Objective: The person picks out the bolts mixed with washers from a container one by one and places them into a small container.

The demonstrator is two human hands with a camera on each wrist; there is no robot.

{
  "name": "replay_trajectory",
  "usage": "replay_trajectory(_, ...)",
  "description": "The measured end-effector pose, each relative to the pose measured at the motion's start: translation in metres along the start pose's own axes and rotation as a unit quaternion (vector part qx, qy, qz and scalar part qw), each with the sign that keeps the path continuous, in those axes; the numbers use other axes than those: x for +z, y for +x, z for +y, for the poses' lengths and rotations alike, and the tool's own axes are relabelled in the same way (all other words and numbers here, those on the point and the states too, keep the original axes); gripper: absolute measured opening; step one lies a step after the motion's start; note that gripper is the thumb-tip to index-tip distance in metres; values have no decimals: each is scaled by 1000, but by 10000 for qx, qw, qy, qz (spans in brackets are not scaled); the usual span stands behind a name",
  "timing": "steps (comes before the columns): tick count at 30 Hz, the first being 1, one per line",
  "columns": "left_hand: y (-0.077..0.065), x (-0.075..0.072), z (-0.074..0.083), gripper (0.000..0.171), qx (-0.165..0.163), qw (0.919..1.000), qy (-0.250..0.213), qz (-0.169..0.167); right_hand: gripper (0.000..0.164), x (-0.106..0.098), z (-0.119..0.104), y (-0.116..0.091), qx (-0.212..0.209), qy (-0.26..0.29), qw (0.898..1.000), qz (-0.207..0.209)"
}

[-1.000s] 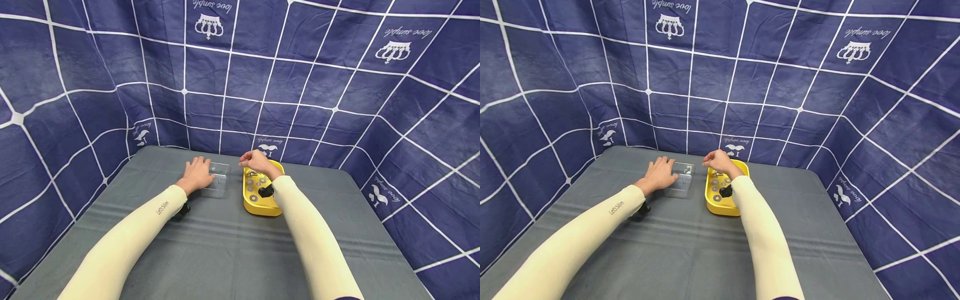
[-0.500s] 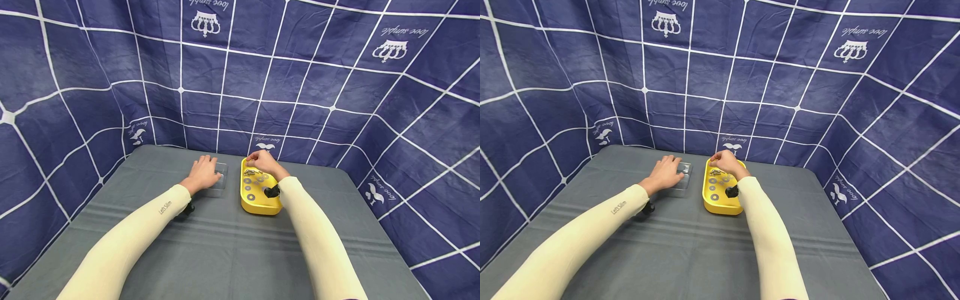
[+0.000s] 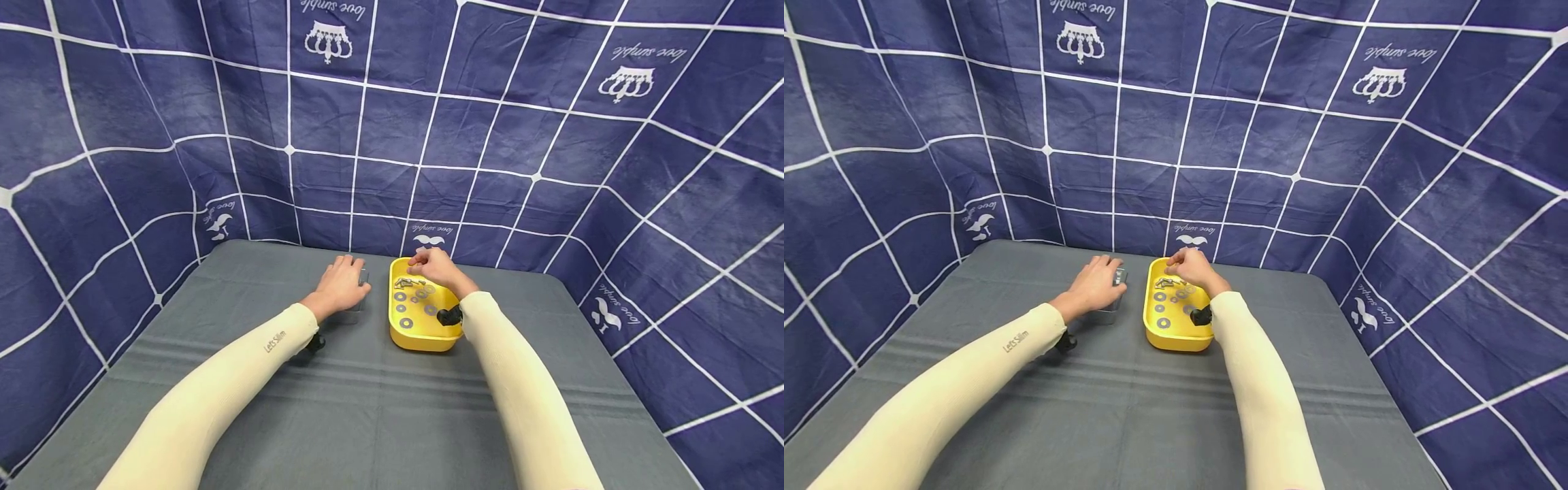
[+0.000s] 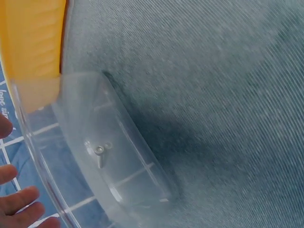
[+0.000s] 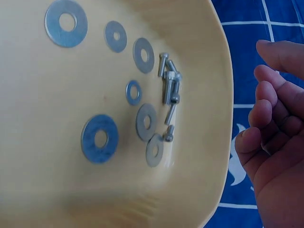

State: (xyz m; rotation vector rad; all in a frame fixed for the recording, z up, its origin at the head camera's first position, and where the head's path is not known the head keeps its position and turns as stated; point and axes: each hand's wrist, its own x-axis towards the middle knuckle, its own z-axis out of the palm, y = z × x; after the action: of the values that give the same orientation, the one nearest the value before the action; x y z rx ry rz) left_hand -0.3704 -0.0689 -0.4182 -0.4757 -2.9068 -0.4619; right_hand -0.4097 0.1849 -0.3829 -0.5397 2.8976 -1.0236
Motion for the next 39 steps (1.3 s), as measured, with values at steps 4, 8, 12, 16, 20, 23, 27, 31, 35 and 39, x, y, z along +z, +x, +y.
replay_trajectory(4,3,0,7,60,96,9999,-59,64,24,-4,4,-5,156,50,9999,-5)
replay_trajectory(8,5,1,15,58,231,9995,-142,141,25,-7,10,-10,240,111,9996,33)
replay_trajectory(12,6,2,23,58,307,9991,-225,164,26,-10,13,-15,316,200,9992,101)
replay_trajectory(16,7,3,29,58,336,9989,-283,187,28,-11,16,-18,372,152,9991,163)
replay_trajectory(20,8,6,35,59,346,9989,-313,102,27,-12,19,-21,411,161,9989,183)
replay_trajectory(23,10,7,39,60,340,9988,-349,-9,26,-14,22,-23,439,187,9986,218)
replay_trajectory(27,11,8,44,62,328,9985,-441,-84,26,-16,26,-26,443,152,9985,266)
replay_trajectory(31,13,10,49,61,398,9974,-590,-81,25,-18,32,-27,496,139,9983,279)
replay_trajectory(35,14,13,53,60,501,9965,-666,-65,25,-19,36,-28,516,161,9981,281)
replay_trajectory(39,14,17,56,60,579,9960,-678,-71,25,-21,39,-30,513,162,9981,293)
